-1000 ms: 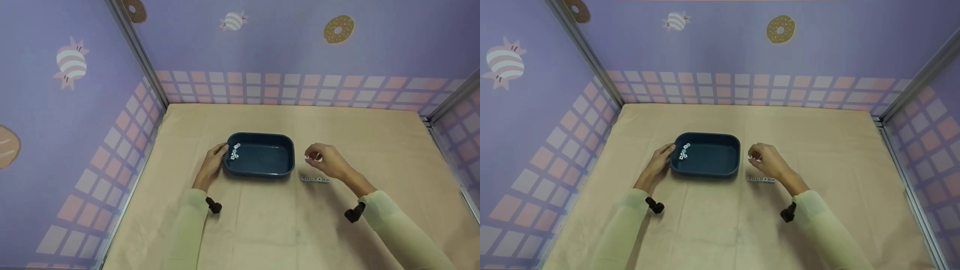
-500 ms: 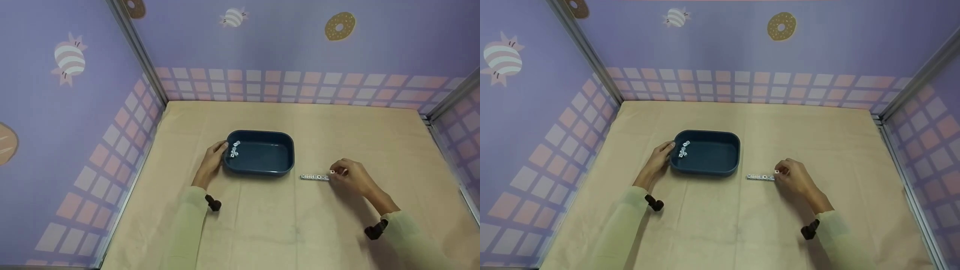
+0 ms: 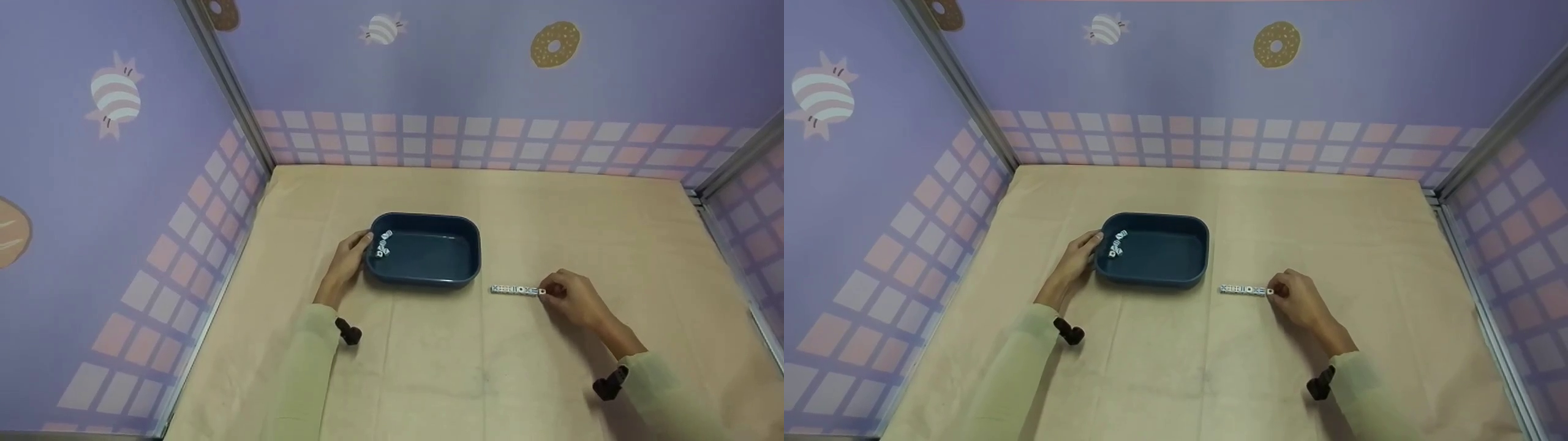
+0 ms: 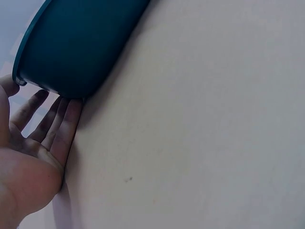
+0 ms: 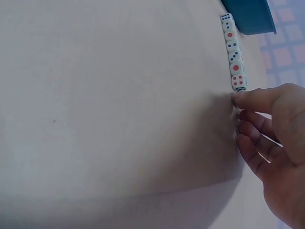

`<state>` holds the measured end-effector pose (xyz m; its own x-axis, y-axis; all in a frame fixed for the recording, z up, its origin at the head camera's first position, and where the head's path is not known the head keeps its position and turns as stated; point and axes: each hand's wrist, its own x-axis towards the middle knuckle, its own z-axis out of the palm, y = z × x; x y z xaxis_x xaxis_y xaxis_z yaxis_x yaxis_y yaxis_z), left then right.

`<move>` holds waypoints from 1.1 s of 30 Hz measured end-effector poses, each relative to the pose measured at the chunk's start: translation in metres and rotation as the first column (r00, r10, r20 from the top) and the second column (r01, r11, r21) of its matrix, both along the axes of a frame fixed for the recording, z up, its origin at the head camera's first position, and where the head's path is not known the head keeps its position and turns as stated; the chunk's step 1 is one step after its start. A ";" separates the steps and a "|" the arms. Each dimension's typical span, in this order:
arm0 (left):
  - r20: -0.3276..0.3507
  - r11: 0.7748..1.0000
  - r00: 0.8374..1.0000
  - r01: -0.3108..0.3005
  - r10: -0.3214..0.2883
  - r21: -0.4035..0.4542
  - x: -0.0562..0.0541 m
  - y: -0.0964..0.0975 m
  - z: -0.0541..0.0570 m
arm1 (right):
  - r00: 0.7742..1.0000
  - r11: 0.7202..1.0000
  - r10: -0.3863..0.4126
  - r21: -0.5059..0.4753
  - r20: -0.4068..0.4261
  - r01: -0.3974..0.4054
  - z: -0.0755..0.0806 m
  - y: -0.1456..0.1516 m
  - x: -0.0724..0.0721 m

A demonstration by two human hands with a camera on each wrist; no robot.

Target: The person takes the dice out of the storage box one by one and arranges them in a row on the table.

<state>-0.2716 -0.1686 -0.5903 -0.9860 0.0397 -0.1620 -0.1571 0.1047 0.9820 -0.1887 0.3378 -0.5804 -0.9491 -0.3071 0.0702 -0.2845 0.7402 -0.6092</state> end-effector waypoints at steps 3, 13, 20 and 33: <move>0.007 1.000 1.000 0.000 0.000 0.025 0.000 0.000 0.001 | 1.000 1.000 0.008 0.003 -0.019 -0.008 -0.002 0.000 -0.001; -0.016 1.000 1.000 0.010 -0.010 -0.010 0.001 0.000 0.001 | 1.000 1.000 0.012 0.000 0.001 -0.012 -0.005 -0.001 0.000; -0.034 0.999 0.999 0.024 -0.025 -0.026 0.001 0.000 0.000 | 1.000 1.000 -0.008 -0.025 0.013 0.008 -0.007 -0.003 0.001; -0.042 0.999 0.999 0.034 -0.035 -0.024 -0.001 -0.001 -0.001 | 0.999 0.996 -0.033 -0.078 0.003 0.034 -0.015 -0.002 0.000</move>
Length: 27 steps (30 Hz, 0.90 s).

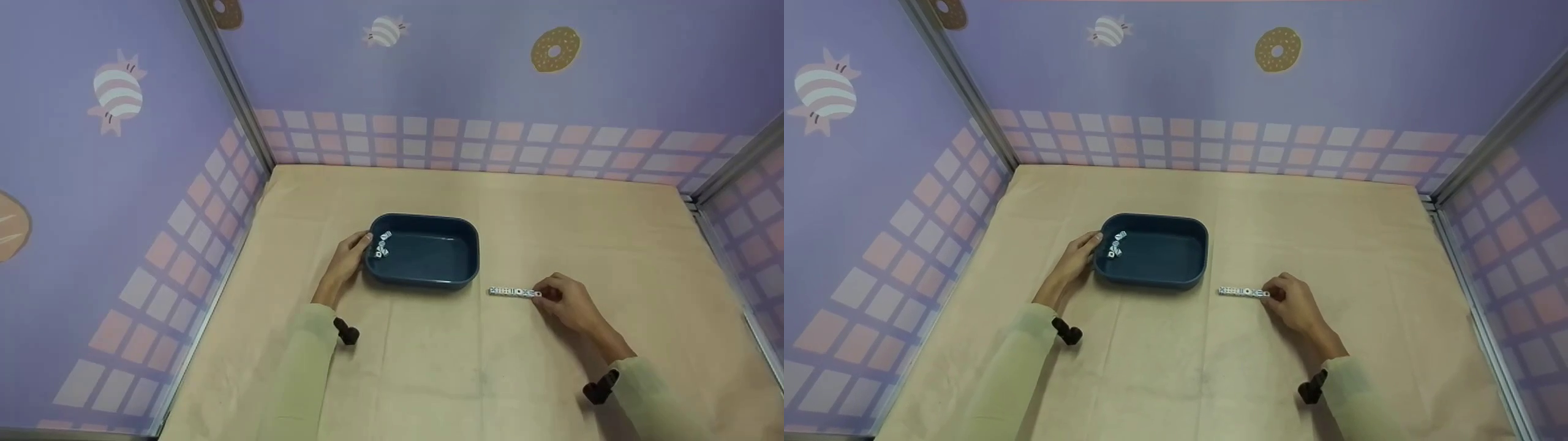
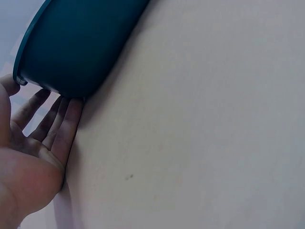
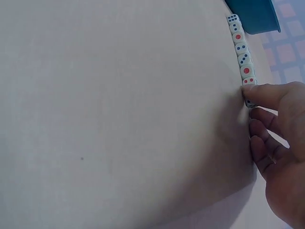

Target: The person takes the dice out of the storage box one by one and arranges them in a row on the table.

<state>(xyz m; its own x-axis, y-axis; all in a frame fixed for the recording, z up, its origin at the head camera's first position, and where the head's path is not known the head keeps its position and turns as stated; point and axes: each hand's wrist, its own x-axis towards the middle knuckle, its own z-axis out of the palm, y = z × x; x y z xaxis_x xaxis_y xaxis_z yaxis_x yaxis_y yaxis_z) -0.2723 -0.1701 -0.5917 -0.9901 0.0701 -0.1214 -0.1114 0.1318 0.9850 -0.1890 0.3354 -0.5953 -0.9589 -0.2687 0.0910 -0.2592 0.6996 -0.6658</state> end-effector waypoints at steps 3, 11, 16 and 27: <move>0.001 1.000 1.000 0.001 -0.001 0.001 -0.001 0.000 0.000 | 1.000 1.000 -0.001 0.005 0.024 0.001 0.001 0.001 -0.001; 0.007 0.999 1.000 -0.002 0.003 -0.034 0.000 -0.001 0.002 | 0.999 0.998 0.034 0.052 0.028 -0.036 0.012 -0.007 0.001; 0.008 0.999 1.000 -0.009 0.009 -0.038 0.002 -0.003 0.003 | 0.999 1.000 -0.001 0.021 -0.046 0.002 0.018 -0.023 -0.001; 0.027 1.000 1.000 0.013 -0.012 -0.013 -0.002 -0.002 0.001 | 0.975 0.988 -0.014 -0.151 -0.221 -0.020 0.041 -0.096 -0.019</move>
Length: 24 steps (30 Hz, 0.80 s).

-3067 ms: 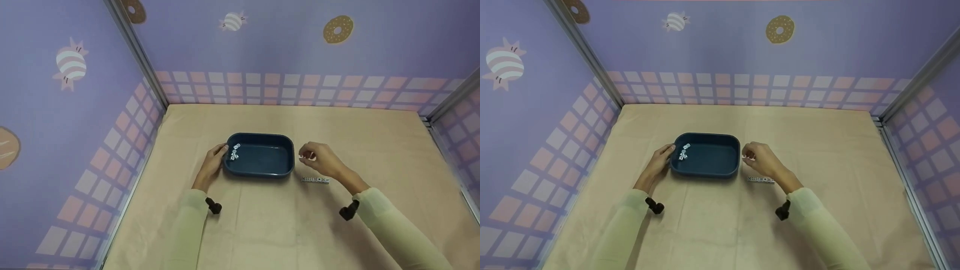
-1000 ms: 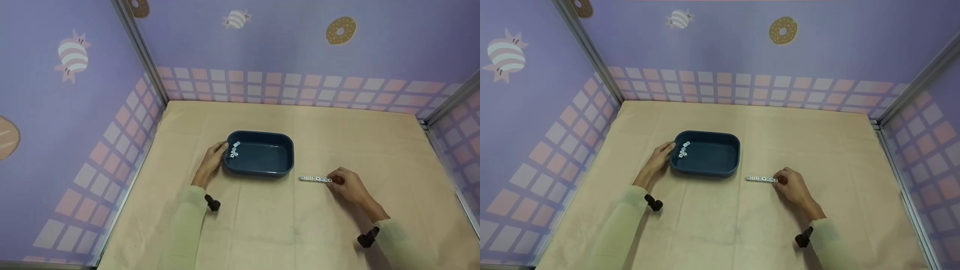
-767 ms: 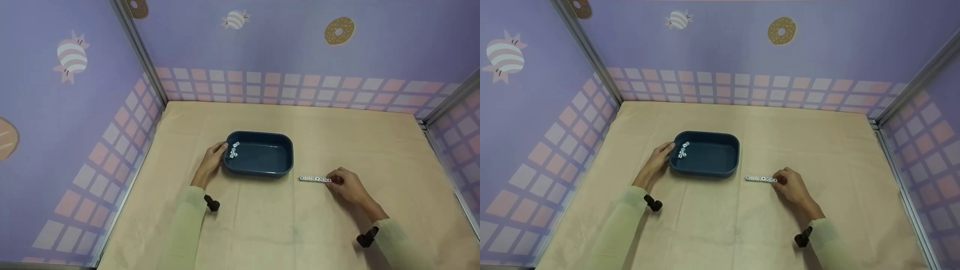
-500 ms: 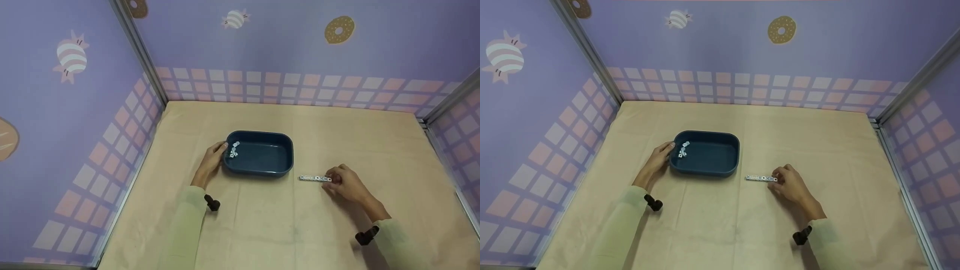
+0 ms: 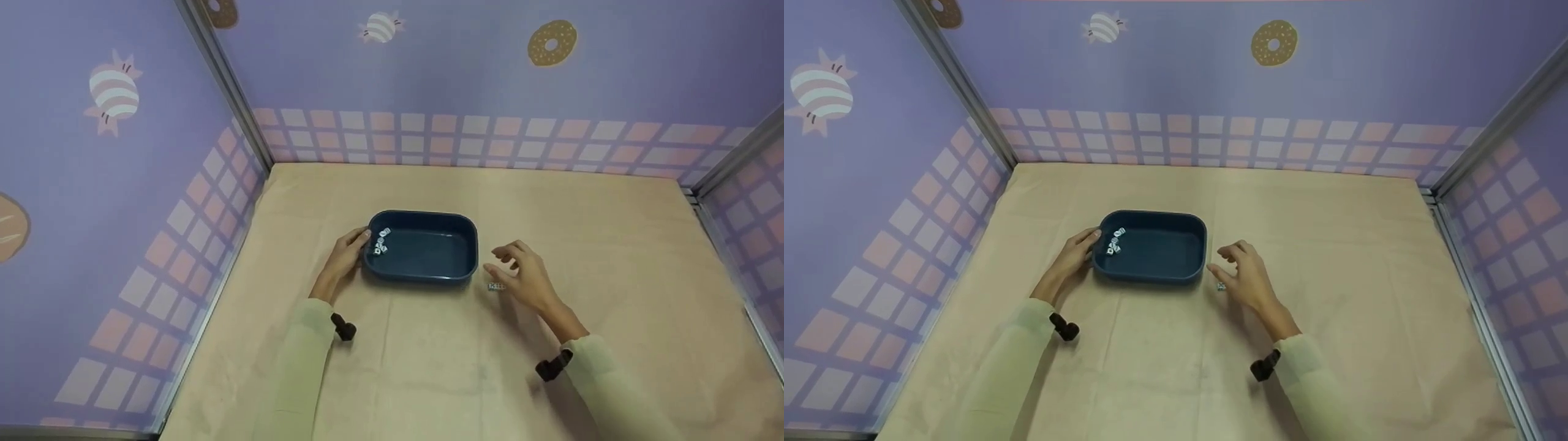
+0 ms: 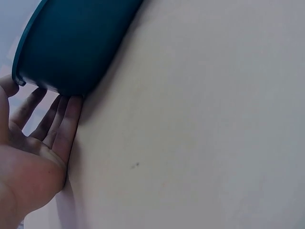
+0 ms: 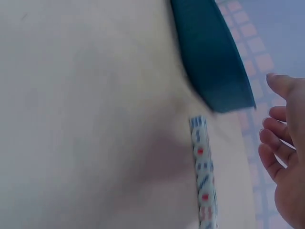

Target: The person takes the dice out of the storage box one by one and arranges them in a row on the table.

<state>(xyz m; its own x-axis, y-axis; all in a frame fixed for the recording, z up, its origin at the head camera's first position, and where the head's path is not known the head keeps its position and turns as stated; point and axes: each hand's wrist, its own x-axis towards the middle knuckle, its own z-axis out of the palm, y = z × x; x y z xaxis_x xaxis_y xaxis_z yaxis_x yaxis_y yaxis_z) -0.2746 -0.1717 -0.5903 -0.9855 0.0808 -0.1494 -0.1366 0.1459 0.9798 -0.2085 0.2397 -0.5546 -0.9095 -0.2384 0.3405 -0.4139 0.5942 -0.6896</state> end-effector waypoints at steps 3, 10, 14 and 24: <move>0.001 1.000 1.000 0.004 -0.004 0.018 -0.001 -0.001 0.000 | 0.998 0.999 0.038 -0.037 -0.055 -0.040 0.006 -0.030 -0.009; 0.005 1.000 1.000 -0.005 0.005 0.003 -0.001 0.001 0.001 | 0.990 0.993 0.118 -0.017 -0.072 -0.120 0.015 -0.099 -0.036; 0.014 1.000 1.000 -0.013 0.012 0.009 -0.001 0.002 0.003 | 0.990 0.990 0.138 -0.017 -0.003 -0.138 0.015 -0.127 -0.051; 0.024 1.000 1.000 0.000 -0.001 0.005 0.001 -0.003 0.002 | 0.963 0.988 0.153 -0.052 0.221 -0.145 0.001 -0.182 -0.072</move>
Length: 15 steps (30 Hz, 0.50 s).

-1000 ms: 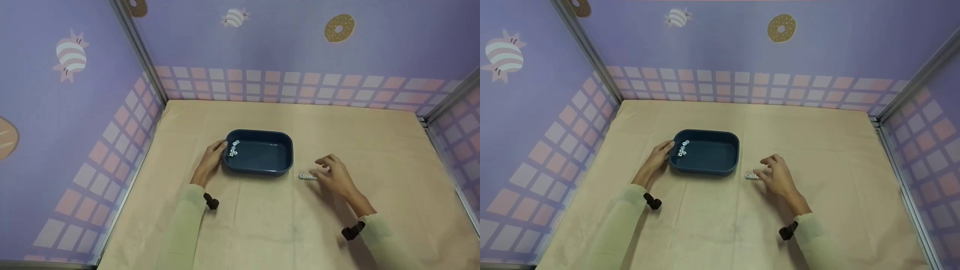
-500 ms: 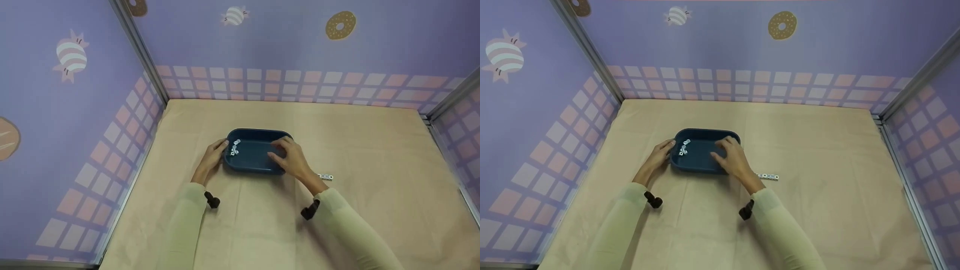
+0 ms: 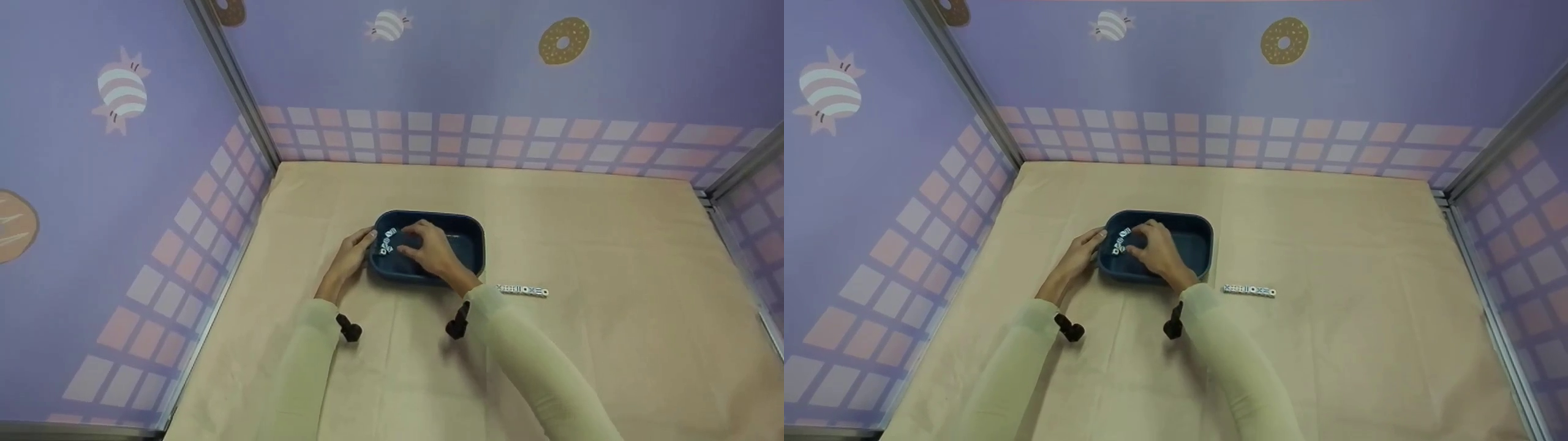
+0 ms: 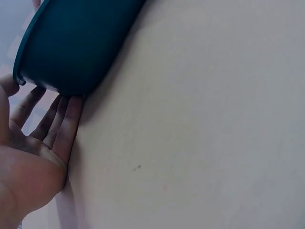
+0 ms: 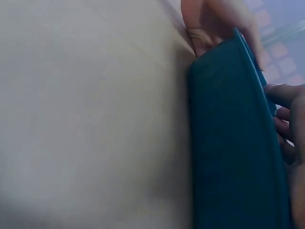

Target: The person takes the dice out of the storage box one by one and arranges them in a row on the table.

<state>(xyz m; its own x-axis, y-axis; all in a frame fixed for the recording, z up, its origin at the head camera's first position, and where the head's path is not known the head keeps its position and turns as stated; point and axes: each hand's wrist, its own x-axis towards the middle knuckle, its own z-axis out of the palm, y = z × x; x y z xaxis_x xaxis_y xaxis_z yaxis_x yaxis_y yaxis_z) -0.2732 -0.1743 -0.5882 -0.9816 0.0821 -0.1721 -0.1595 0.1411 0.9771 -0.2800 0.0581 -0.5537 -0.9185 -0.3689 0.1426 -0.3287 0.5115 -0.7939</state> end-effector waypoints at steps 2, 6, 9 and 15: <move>0.003 1.000 1.000 -0.004 0.004 0.011 -0.001 0.003 0.002 | 0.998 0.998 -0.023 -0.049 0.056 0.026 0.002 -0.004 -0.004; -0.012 1.000 1.000 -0.002 0.002 0.030 -0.001 0.003 0.002 | 0.991 0.987 -0.087 -0.129 0.103 0.100 0.002 -0.016 -0.011; -0.015 0.999 1.000 0.005 -0.005 0.040 -0.002 0.004 0.001 | 0.989 0.986 -0.113 -0.109 0.097 0.124 -0.004 -0.021 -0.013; -0.006 1.000 1.000 -0.007 0.007 0.024 -0.001 0.001 0.001 | 0.997 0.999 -0.047 -0.023 0.066 0.049 -0.015 -0.026 -0.014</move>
<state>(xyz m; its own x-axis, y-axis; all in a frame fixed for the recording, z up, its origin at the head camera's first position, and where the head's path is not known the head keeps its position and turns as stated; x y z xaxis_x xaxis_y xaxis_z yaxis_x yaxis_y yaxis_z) -0.2745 -0.1728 -0.5874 -0.9832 0.0791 -0.1643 -0.1546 0.1165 0.9811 -0.2937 0.0317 -0.5689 -0.9427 -0.3212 0.0899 -0.2510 0.5055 -0.8255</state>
